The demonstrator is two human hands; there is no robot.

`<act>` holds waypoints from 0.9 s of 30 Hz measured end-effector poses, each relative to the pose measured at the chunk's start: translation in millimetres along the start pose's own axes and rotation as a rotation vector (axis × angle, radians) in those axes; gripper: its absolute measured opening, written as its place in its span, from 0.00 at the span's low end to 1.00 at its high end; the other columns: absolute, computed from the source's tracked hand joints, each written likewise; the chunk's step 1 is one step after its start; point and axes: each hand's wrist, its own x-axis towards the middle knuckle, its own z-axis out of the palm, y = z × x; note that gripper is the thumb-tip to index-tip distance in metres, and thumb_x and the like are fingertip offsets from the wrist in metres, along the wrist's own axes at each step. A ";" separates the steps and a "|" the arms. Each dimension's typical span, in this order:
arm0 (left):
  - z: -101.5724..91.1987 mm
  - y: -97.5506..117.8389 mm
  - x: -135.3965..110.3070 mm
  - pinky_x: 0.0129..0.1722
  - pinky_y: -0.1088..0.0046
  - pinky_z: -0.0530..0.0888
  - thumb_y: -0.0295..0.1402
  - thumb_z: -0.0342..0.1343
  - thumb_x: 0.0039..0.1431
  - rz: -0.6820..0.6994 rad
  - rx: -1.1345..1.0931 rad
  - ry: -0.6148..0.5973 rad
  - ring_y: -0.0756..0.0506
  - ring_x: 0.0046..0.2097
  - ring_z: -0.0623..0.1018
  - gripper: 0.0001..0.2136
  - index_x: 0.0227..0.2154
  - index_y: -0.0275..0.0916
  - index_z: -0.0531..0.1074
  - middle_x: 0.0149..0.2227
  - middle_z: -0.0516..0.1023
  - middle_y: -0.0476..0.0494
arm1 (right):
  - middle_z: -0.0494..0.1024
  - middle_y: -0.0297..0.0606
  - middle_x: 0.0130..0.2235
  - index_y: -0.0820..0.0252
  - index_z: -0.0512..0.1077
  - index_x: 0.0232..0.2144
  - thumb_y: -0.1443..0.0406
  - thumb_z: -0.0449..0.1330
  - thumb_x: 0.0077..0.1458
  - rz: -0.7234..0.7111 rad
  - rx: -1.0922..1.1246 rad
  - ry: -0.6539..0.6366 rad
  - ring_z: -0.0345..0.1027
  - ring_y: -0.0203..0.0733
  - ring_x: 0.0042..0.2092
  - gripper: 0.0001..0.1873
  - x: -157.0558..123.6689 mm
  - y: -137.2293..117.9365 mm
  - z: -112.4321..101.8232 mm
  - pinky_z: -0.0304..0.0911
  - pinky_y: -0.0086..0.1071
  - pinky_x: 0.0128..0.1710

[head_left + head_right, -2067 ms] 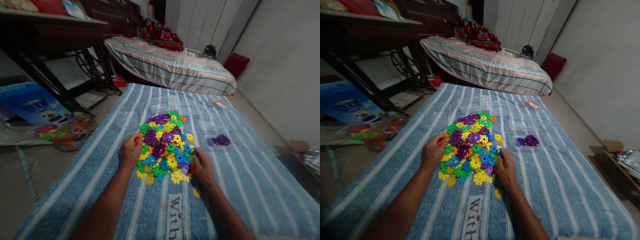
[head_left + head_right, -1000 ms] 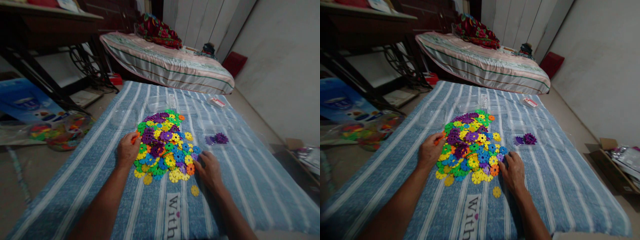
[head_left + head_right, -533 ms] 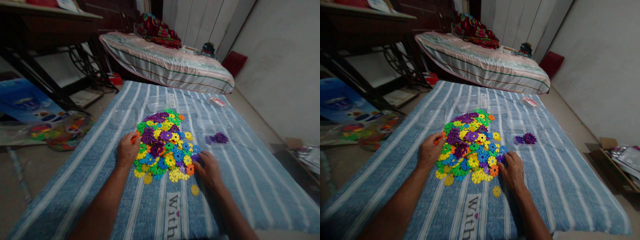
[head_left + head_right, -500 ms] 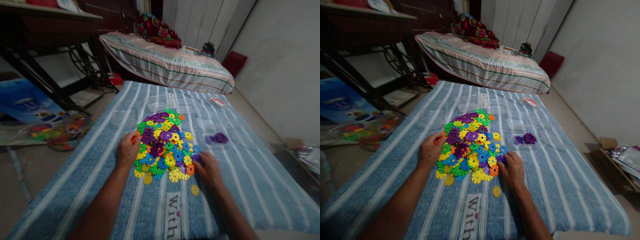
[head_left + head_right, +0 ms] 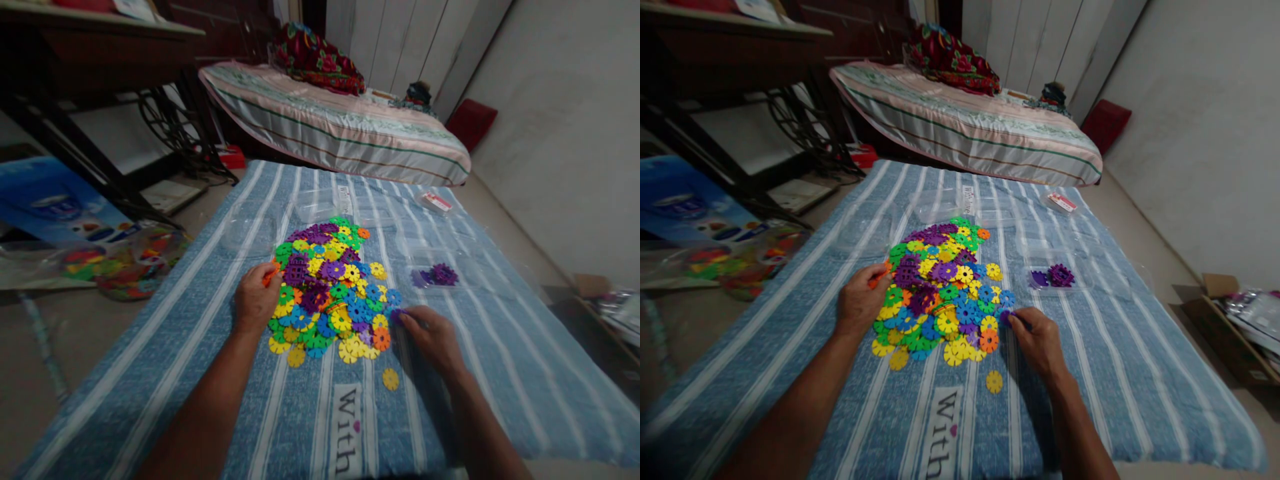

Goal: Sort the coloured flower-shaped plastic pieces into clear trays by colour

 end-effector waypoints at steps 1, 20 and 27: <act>-0.1 0.0 -0.1 0.53 0.63 0.72 0.38 0.52 0.53 0.004 0.000 0.000 0.41 0.47 0.78 0.10 0.34 0.41 0.74 0.42 0.81 0.41 | 0.82 0.41 0.31 0.58 0.80 0.30 0.46 0.57 0.56 0.011 0.007 0.006 0.75 0.47 0.33 0.23 -0.3 -0.5 -1.0 0.69 0.37 0.34; -0.8 1.2 0.1 0.54 0.64 0.72 0.38 0.51 0.53 -0.006 0.003 -0.009 0.41 0.48 0.78 0.11 0.34 0.40 0.74 0.43 0.81 0.40 | 0.80 0.45 0.37 0.59 0.77 0.36 0.55 0.53 0.62 -0.331 -0.394 0.157 0.73 0.47 0.39 0.17 14.0 11.3 -2.9 0.69 0.39 0.40; -2.4 3.9 0.0 0.53 0.64 0.72 0.38 0.52 0.53 -0.006 0.017 -0.018 0.41 0.48 0.78 0.11 0.34 0.40 0.74 0.42 0.80 0.40 | 0.77 0.49 0.46 0.60 0.77 0.39 0.56 0.58 0.57 -0.239 -0.400 0.009 0.70 0.52 0.48 0.15 -6.3 17.5 22.9 0.67 0.45 0.49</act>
